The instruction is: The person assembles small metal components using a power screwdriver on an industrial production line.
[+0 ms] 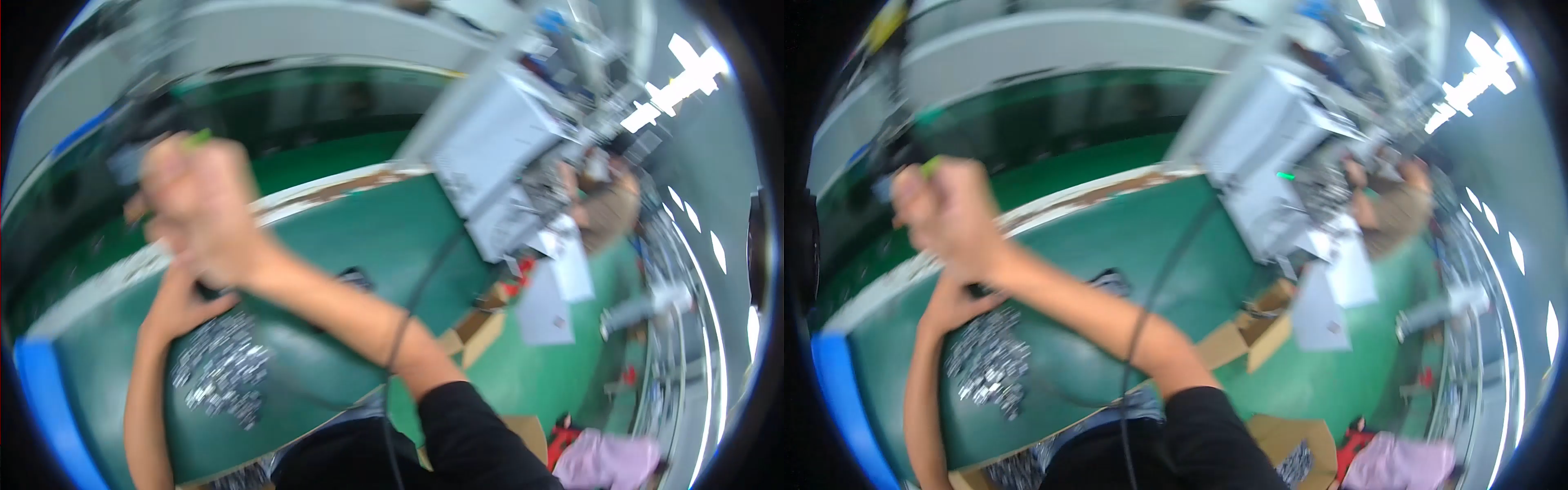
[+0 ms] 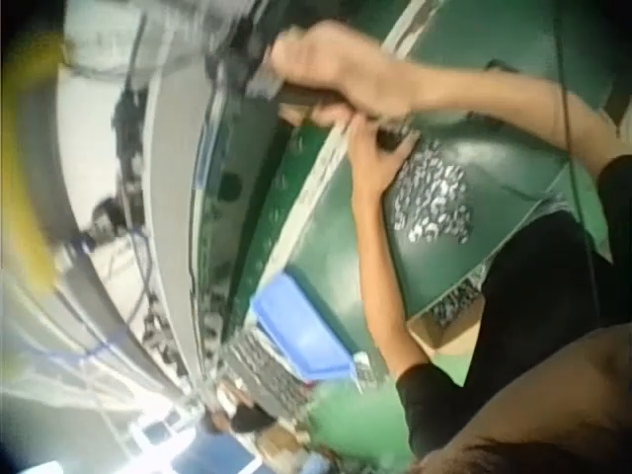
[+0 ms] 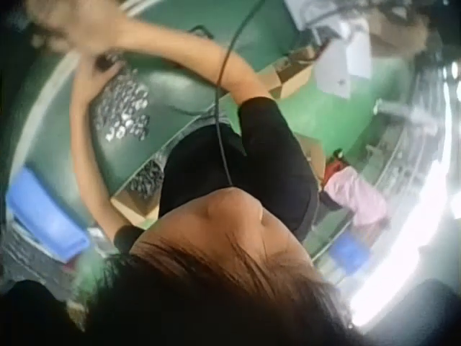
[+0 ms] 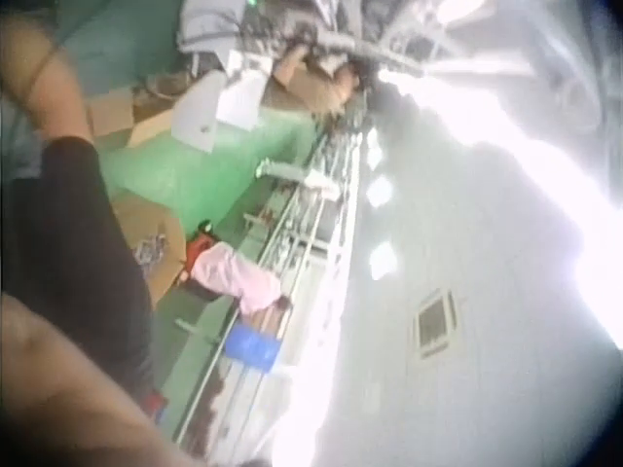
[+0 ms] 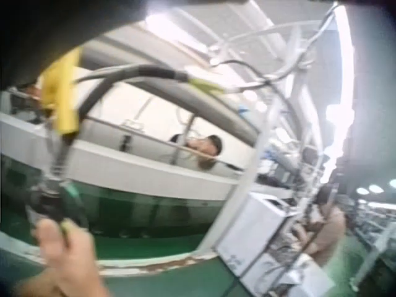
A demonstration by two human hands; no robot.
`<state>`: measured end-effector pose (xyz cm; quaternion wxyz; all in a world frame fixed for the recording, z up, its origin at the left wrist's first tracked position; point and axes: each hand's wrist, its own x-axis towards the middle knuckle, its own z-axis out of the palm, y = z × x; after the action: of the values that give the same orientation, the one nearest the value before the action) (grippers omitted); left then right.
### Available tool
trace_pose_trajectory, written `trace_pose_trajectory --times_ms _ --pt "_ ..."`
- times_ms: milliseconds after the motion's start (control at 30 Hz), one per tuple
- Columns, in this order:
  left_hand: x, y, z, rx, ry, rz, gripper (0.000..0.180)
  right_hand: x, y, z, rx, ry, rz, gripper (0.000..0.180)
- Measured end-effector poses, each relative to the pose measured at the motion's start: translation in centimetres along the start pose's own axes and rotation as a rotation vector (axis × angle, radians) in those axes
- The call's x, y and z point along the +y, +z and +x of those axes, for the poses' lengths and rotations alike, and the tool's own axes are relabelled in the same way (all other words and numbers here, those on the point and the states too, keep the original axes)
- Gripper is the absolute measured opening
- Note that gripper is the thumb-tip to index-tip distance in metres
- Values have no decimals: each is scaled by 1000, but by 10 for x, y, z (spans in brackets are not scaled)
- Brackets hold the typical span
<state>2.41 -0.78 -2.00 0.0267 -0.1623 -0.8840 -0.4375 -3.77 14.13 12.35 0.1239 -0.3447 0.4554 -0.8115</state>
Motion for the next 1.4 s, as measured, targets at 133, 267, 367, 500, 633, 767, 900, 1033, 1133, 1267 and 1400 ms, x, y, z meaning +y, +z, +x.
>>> trace_pose_trajectory --times_ms 133,267,367,500,633,767,900,1033,1133,1267,1400 --pt "15 -2 -9 91 -131 -64 43 17 9 9 24 -236 -177 51" --pt "9 0 1 73 -125 -96 44 2 3 6 42 -264 -251 48" --pt "2 -2 10 -70 -246 -42 67 -1 -5 6 30 -173 -198 49" --pt "-1 -1 9 13 -192 2 63 2 -3 12 -8 -187 -185 52" --pt "-8 -8 -13 68 -161 27 64 -16 16 8 -30 -210 -42 51" --pt "29 -11 -3 3 116 210 38 -89 -6 -20 -100 47 144 51" --pt "45 -34 -7 -225 74 109 31 -115 -37 -19 -52 -70 -21 104" --pt "36 -59 -21 -100 -55 -34 23 -119 -57 -7 -66 -86 -100 99" --pt "14 -71 -12 227 -172 74 21 -111 -58 -1 -36 -90 -151 96" --pt "-17 -71 29 625 -495 459 39 -105 -58 3 0 -112 -235 97" --pt "-35 -60 48 573 -597 575 41 -105 -53 3 -36 -92 -240 98"
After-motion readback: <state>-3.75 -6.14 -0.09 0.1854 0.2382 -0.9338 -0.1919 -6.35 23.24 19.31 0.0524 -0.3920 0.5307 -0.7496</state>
